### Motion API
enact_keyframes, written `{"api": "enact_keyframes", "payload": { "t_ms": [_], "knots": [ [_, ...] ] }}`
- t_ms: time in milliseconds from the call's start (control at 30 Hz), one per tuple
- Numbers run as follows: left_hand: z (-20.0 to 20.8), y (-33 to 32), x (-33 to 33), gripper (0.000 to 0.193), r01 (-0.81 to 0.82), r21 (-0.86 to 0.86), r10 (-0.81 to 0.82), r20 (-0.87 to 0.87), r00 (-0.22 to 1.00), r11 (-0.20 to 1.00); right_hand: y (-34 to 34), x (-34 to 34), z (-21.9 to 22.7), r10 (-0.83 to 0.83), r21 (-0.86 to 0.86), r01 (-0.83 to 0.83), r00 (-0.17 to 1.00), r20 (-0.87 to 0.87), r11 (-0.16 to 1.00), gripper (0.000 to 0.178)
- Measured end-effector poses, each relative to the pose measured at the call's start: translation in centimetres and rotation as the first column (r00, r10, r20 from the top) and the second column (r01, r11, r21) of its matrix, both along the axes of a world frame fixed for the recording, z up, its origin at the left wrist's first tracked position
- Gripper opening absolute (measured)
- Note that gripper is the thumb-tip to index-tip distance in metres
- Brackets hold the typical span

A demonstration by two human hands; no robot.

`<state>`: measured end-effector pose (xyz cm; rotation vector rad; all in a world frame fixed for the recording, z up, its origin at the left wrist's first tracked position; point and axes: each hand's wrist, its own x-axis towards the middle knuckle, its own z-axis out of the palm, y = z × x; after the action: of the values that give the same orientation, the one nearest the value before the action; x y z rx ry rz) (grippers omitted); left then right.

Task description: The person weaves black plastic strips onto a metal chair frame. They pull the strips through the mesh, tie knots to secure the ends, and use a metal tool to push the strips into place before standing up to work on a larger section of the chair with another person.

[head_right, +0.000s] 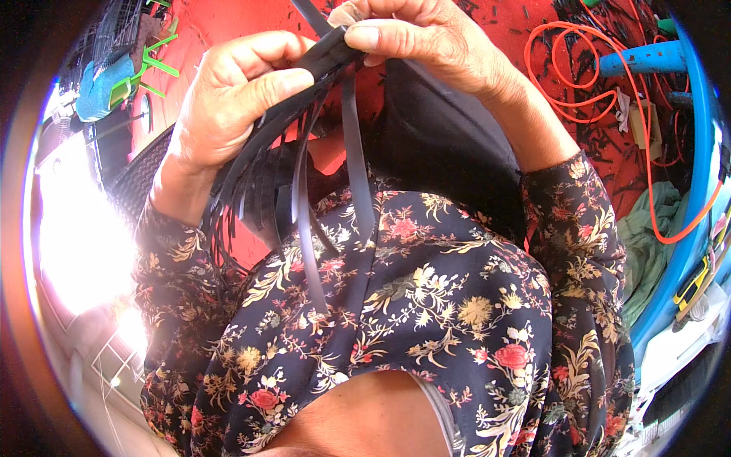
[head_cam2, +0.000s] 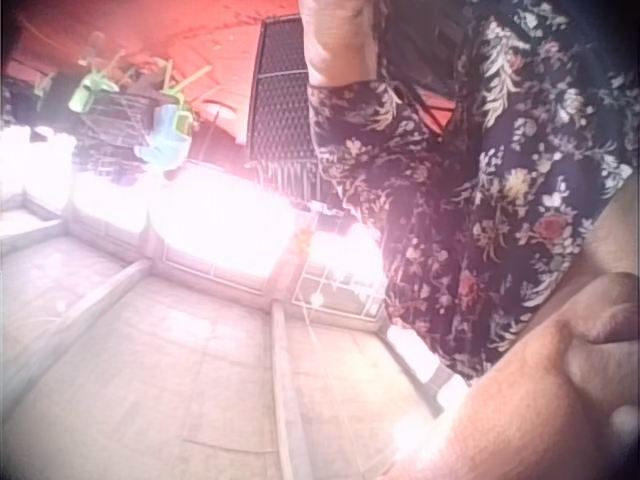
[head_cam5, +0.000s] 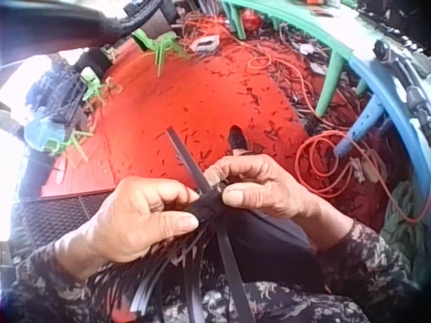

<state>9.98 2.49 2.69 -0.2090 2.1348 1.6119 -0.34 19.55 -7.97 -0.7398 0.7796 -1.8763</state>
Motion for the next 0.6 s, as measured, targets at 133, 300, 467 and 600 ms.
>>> {"api": "enact_keyframes", "payload": {
  "t_ms": [133, 300, 467, 600],
  "knots": [
    [-0.3, -0.3, 0.3, 0.020, 0.001, 0.074, 0.005, -0.080, 0.997, 0.997, -0.5, -0.3, -0.6, -0.003, -0.017, 0.002, 1.000, -0.009, 1.000, 0.032],
    [0.0, 0.1, 0.5, 0.019, 0.007, -0.140, -0.015, -0.057, 0.998, 0.990, -0.7, -0.2, -1.0, -0.015, -0.052, 0.015, 1.000, 0.007, 0.999, 0.031],
    [-1.1, 0.7, 0.9, 0.015, -0.056, -0.201, 0.017, -0.190, 0.982, 0.978, -0.7, 0.0, -1.2, -0.013, -0.065, 0.014, 1.000, 0.009, 0.998, 0.030],
    [-0.5, 0.3, 0.6, 0.018, 0.002, -0.254, -0.019, -0.064, 0.998, 0.967, -0.6, 0.0, -1.1, 0.001, -0.065, 0.001, 1.000, 0.028, 0.998, 0.029]
  ]
}}
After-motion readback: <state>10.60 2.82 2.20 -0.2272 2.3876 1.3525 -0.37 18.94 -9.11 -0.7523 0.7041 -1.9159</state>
